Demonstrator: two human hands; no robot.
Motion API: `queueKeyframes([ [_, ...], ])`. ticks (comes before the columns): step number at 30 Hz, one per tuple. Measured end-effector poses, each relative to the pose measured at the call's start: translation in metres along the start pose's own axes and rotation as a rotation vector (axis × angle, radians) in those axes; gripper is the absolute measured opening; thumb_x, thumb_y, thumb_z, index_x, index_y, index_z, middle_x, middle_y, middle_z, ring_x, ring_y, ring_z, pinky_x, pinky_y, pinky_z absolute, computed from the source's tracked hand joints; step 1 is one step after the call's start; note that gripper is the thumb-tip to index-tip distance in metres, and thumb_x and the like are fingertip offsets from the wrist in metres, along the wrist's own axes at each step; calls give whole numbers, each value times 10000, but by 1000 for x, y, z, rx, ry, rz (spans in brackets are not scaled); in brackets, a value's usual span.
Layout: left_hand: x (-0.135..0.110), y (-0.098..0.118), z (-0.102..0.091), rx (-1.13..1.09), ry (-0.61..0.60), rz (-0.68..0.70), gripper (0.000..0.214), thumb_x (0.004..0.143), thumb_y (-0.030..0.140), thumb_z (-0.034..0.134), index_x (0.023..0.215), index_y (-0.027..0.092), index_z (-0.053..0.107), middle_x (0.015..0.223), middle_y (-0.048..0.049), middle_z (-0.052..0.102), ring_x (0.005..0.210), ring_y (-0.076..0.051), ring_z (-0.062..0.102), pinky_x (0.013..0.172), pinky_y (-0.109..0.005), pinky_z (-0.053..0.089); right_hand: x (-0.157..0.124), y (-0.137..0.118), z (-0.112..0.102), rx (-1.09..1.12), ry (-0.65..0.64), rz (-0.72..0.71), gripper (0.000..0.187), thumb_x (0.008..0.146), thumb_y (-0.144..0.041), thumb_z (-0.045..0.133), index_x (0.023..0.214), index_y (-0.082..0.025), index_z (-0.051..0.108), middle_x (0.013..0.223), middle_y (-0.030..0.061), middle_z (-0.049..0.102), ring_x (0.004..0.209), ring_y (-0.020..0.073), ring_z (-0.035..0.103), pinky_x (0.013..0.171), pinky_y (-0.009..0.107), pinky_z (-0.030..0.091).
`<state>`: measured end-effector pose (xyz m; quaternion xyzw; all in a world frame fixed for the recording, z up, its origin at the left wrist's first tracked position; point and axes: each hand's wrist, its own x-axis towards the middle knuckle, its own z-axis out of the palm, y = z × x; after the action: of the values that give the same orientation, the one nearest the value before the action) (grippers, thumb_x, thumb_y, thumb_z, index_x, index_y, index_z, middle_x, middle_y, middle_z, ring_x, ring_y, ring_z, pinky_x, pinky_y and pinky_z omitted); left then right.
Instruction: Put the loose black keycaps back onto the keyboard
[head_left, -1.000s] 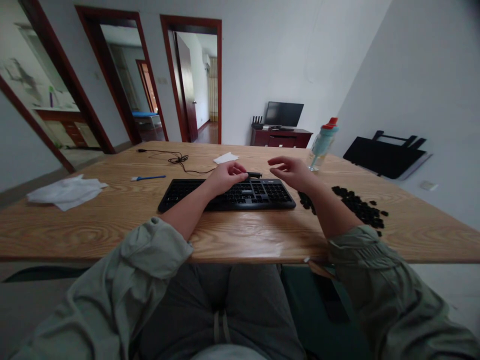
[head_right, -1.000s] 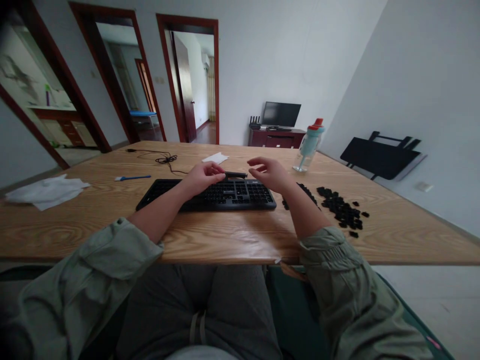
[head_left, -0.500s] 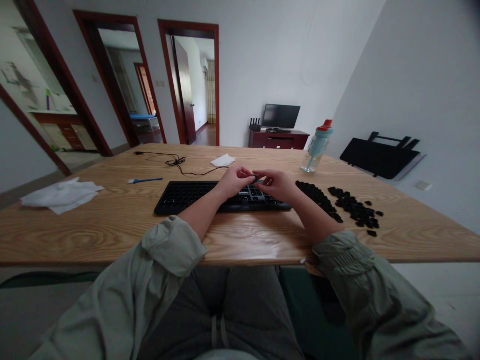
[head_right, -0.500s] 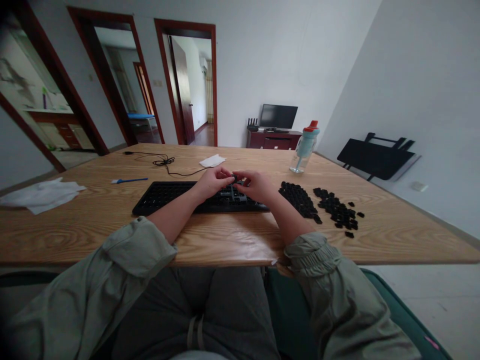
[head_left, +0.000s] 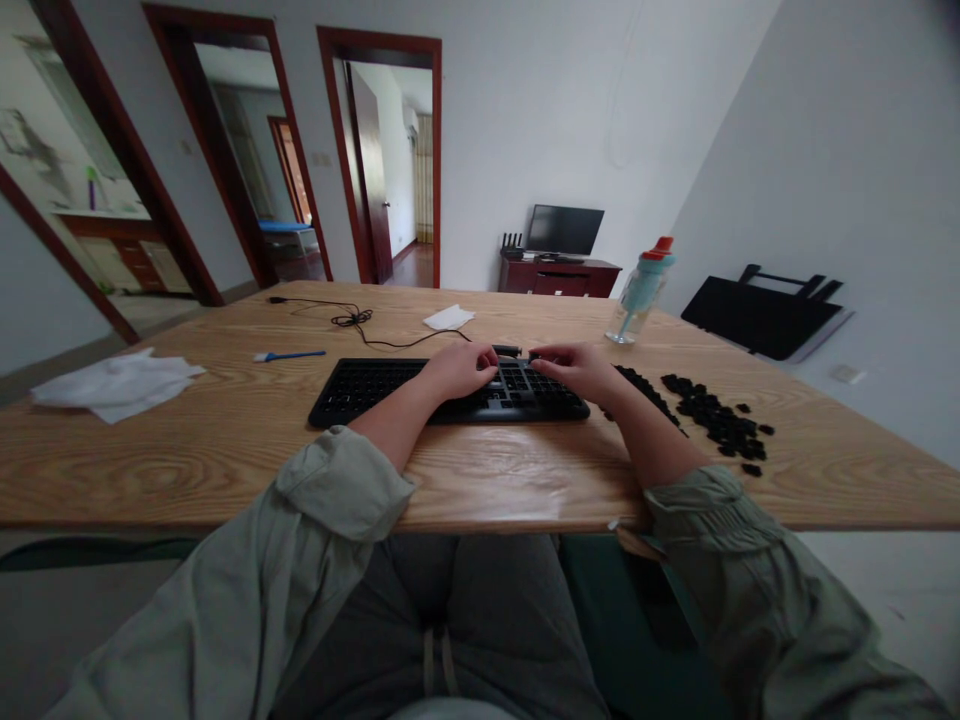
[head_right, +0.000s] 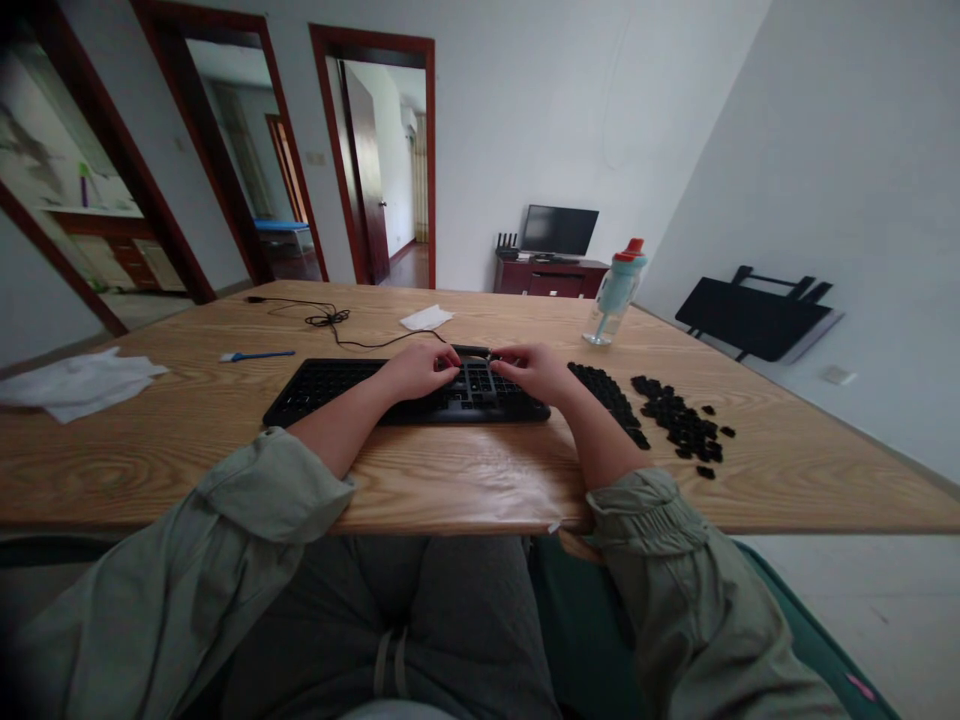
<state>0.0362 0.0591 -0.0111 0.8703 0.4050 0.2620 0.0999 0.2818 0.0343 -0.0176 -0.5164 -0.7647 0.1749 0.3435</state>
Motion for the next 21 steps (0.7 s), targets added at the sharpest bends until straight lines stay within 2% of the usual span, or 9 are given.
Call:
queueKeyframes([
  [5, -3, -5, -7, 146, -69, 12, 224, 860, 313, 592, 981, 190, 735, 977, -71, 749, 898, -237, 665, 797, -333, 500, -3, 1, -6, -119, 29, 55, 419, 880, -436, 606, 1151, -156, 759, 762, 47, 727, 631, 159, 584, 615, 296, 483],
  [9, -4, -17, -12, 161, -81, 30, 221, 854, 315, 591, 954, 188, 742, 983, -76, 739, 908, -231, 656, 804, -323, 493, -2, 2, -2, -177, -64, 64, 362, 898, -353, 593, 1181, -191, 750, 834, 57, 754, 696, 183, 627, 701, 327, 516],
  [17, -5, -32, -12, 157, -100, 34, 235, 838, 331, 600, 953, 197, 755, 977, -72, 742, 922, -239, 656, 822, -327, 493, 4, 4, 19, -232, -101, -150, 300, 893, -327, 629, 1144, -233, 764, 1058, 96, 722, 882, 214, 647, 851, 364, 520],
  [21, -4, -31, -10, 173, -102, 42, 247, 832, 326, 598, 966, 196, 759, 989, -79, 741, 939, -246, 656, 829, -330, 495, 8, 4, 29, -246, -150, -222, 291, 907, -318, 616, 1145, -243, 765, 1075, 108, 692, 914, 226, 645, 884, 382, 521],
])
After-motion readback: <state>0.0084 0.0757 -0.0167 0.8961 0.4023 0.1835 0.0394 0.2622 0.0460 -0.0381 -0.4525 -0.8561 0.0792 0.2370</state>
